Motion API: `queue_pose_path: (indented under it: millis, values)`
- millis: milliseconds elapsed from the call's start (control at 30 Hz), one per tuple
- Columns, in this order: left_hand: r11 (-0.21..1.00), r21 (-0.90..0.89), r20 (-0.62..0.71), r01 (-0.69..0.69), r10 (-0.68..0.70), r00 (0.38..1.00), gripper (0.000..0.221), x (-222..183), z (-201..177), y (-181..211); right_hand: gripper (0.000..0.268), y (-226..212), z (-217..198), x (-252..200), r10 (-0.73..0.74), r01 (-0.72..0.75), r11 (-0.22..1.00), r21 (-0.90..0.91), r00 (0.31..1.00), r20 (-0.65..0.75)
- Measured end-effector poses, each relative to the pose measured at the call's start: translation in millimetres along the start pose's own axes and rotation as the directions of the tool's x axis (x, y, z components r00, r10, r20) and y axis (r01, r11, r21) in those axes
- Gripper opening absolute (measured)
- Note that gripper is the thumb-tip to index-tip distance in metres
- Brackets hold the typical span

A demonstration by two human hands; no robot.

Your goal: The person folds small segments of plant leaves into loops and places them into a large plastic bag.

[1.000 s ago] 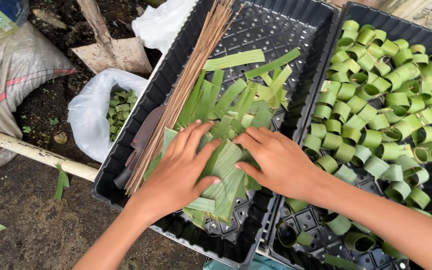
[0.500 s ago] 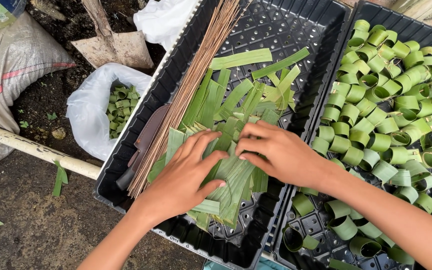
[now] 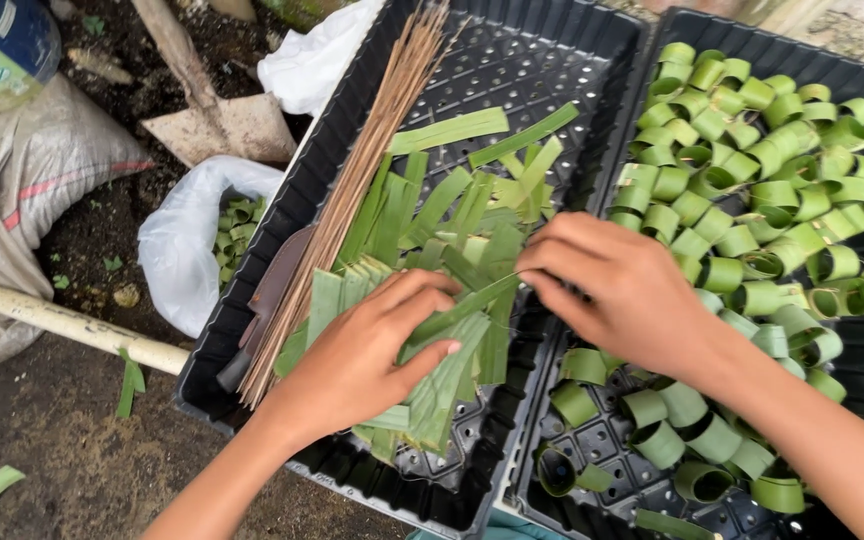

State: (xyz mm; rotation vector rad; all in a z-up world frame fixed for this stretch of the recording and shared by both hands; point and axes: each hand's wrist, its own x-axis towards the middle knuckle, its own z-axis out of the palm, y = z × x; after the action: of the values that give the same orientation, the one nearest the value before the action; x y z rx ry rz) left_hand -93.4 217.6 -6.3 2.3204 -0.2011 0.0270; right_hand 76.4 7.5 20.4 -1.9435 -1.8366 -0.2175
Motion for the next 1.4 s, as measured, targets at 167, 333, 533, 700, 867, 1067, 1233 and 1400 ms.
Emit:
queue_pose_path:
  millis: [167,333,533,700,867,1067,1233,1400]
  values:
    - [0.967,-0.245,-0.193,-0.068,0.02,0.981,0.018,37.2,8.2,28.5,0.008,-5.7,-55.6,-42.5,0.38,-0.371,0.899,0.234,0.925,0.006]
    - [0.763,-0.641,-0.258,-0.09,-0.104,0.961,0.017,83.8,36.4,62.8,0.012,-11.7,-77.2,-90.4,0.627,-0.634,0.723,0.274,0.769,0.127]
    - [0.649,-0.74,-0.18,-0.177,0.064,0.982,0.006,127.0,82.4,102.3,0.017,-22.5,-90.8,-129.8,0.678,-0.668,0.622,0.41,0.721,0.146]
    - [0.753,-0.647,-0.048,-0.12,0.117,0.992,0.015,149.4,110.4,124.0,0.021,-9.3,-90.8,-161.0,0.808,-0.598,0.503,0.625,0.581,-0.094]
    - [0.723,-0.679,0.172,0.125,-0.01,0.985,0.016,161.7,129.1,126.4,0.014,-1.1,-81.0,-173.8,0.814,-0.483,0.526,0.7,0.525,-0.249]
    - [0.621,-0.681,0.39,0.389,-0.142,0.91,0.013,161.9,140.1,119.0,0.013,7.2,-66.8,-185.6,0.617,-0.483,0.786,0.385,0.589,-0.522]
    - [0.434,-0.783,0.397,0.446,-0.204,0.895,0.015,160.2,149.2,113.4,0.003,7.2,-67.2,-182.3,0.19,-0.311,0.938,-0.152,0.83,-0.524]
    - [0.548,-0.784,0.211,0.292,-0.206,0.955,0.015,157.5,157.5,109.4,0.008,0.6,-70.6,-177.3,0.017,-0.231,0.835,-0.499,0.918,-0.396]
